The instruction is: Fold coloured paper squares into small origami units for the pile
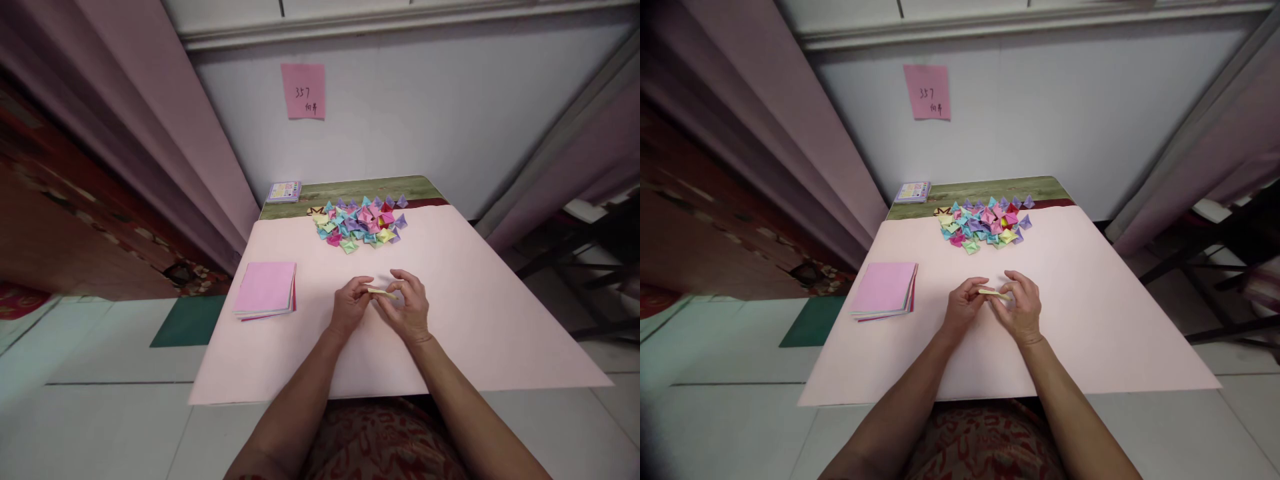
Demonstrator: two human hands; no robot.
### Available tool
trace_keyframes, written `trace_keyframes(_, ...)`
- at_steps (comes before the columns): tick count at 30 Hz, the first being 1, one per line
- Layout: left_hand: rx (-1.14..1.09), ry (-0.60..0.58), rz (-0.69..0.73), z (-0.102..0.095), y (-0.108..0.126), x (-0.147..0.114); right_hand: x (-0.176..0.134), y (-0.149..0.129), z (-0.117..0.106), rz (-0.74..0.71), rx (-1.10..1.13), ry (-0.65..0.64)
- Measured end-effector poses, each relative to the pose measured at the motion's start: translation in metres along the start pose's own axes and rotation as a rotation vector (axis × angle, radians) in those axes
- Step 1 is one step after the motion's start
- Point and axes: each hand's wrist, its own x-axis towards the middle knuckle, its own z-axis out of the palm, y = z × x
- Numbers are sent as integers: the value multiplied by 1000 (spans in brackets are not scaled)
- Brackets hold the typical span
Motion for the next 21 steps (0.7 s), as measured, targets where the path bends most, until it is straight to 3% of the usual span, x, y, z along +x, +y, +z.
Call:
trace_keyframes(3,52,-21,26,0,1,-1,0,-1,0,-20,-9,-9)
trace_keyframes(9,87,30,35,0,-3,-1,-3,1,-1,-38,26,89)
trace_keyframes(21,229,9,101,-1,-4,-1,-3,0,-1,-83,30,12)
